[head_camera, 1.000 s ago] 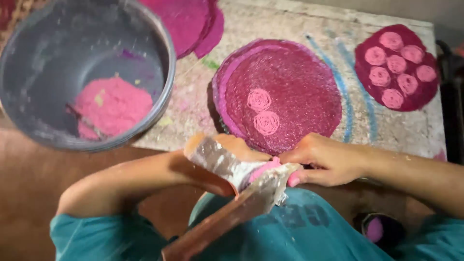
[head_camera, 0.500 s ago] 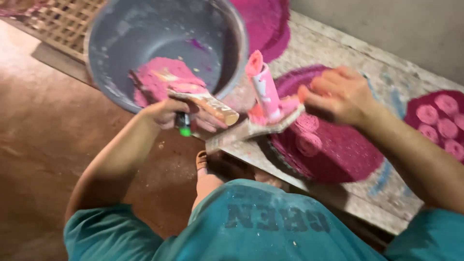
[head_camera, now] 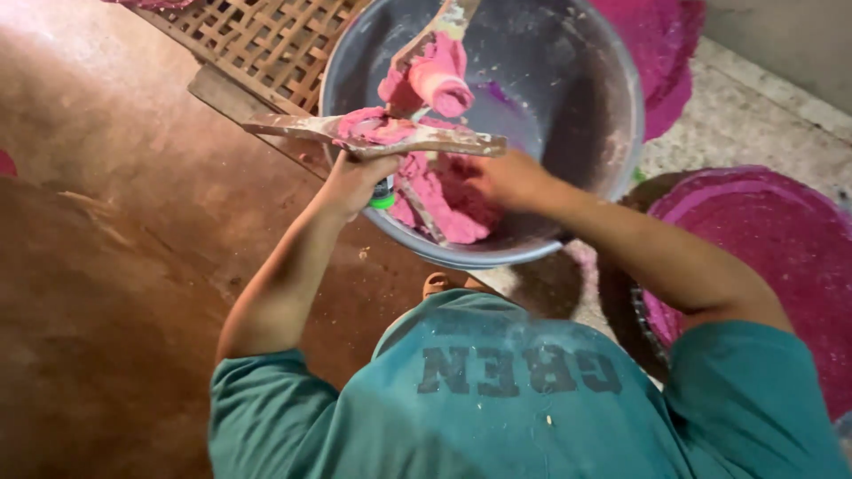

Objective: The person scoops pink dough from a metal bowl and loads it into a handheld extruder. They then press the dough through the tool to form spiral strands onto a pink glittery mat, repeating the process to create multiple spirals.

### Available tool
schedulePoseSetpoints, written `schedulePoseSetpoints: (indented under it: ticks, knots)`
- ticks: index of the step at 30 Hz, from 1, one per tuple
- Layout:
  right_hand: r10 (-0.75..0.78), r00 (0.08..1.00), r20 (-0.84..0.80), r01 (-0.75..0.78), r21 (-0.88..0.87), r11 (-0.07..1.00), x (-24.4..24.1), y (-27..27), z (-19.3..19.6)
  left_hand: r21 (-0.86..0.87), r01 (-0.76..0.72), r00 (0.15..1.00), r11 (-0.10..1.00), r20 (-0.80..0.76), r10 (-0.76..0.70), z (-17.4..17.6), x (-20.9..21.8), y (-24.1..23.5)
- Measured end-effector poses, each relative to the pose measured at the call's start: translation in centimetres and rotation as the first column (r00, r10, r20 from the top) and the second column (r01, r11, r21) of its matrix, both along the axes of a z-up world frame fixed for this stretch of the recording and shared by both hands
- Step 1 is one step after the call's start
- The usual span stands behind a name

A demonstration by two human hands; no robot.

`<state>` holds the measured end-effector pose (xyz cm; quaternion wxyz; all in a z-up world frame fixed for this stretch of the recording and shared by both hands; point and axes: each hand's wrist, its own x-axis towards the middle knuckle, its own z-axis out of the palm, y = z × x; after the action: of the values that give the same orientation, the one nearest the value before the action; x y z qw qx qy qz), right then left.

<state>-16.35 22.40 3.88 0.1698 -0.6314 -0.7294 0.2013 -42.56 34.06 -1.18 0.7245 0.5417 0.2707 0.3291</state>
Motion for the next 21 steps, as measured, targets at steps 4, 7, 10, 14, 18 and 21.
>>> schedulePoseSetpoints:
  ticks: [4,7,10,14,18,21]
  knots:
    - [-0.043,0.997,0.061,0.057,-0.25,0.967,-5.0,4.0,-6.3,-0.013,0.008,0.997,1.0,0.074,-0.007,-2.1,0.6,1.9]
    - [0.063,0.966,0.249,0.032,-0.36,0.933,-8.7,5.3,-9.1,-0.052,0.011,0.991,0.999,0.134,-0.003,-3.0,1.2,2.9]
    - [-0.05,0.962,0.268,0.125,-0.27,0.955,-8.9,6.7,-9.8,-0.143,0.05,0.99,0.988,0.136,-0.031,-2.7,0.5,4.0]
    - [0.035,0.996,-0.078,-0.056,-0.282,0.958,-1.1,4.6,-4.7,-0.095,0.141,0.965,0.985,0.235,-0.116,-1.8,-1.7,4.6]
    - [-0.258,0.96,-0.11,0.154,-0.562,0.812,6.3,-1.6,6.0,-0.067,0.135,0.975,0.989,0.189,-0.12,-0.3,-3.9,5.2]
    - [-0.303,0.925,-0.23,0.199,-0.384,0.902,6.9,-3.6,12.7,-0.087,0.224,0.97,0.971,0.116,-0.213,0.9,-4.7,5.8]
